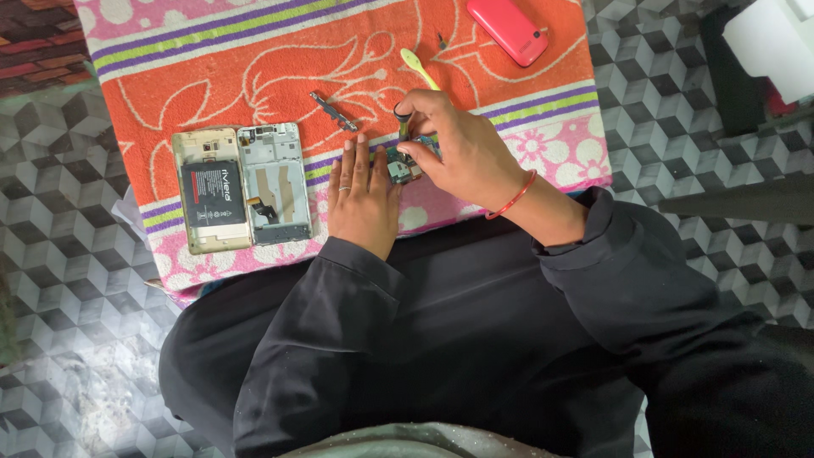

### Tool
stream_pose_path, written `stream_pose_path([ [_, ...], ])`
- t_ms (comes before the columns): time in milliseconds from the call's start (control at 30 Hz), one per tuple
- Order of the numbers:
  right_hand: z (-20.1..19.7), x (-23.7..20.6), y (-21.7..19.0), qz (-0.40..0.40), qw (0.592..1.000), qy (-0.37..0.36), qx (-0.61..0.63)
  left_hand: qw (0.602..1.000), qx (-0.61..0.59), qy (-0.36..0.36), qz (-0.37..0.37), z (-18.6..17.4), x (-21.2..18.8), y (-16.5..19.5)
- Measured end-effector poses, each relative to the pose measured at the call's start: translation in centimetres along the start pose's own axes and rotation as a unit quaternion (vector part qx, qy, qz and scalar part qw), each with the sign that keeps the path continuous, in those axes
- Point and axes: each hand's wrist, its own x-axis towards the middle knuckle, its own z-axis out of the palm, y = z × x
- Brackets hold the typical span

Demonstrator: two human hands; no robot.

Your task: The person cleans a disassembled phone motherboard with a toothbrush, brushing its surface repeatedly while holding it steady on a towel-covered board. They then position the cleaned motherboard into the phone's middle frame and press it into place, working beside the phone's battery cover and small tools.

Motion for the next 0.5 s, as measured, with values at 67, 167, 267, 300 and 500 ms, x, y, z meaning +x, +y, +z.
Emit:
stream_pose_path([
  [67,0.0,0.0,-0.2,0.005,1.0,-0.01,0.012,1.0,0.002,0.002,-0.001,0.0,0.0,0.0],
  [167,0.0,0.0,-0.3,0.008,0.999,-0.02,0.023,1.0,0.001,0.005,-0.003,0.0,-0.1,0.0],
  [267,0.0,0.0,-0.3,0.005,1.0,-0.019,0.022,1.0,0.002,0.006,0.0,0.1,-0.1,0.0],
  [300,0.1,0.1,-0.3,0.008,1.0,-0.02,0.019,1.0,0.002,0.007,0.0,0.1,-0.1,0.0],
  [500,1.5,0.3,-1.4,-0.023,0.999,0.026,0.001,1.0,0.012,0.005,-0.001,-0.9,-0.7,-1.3],
])
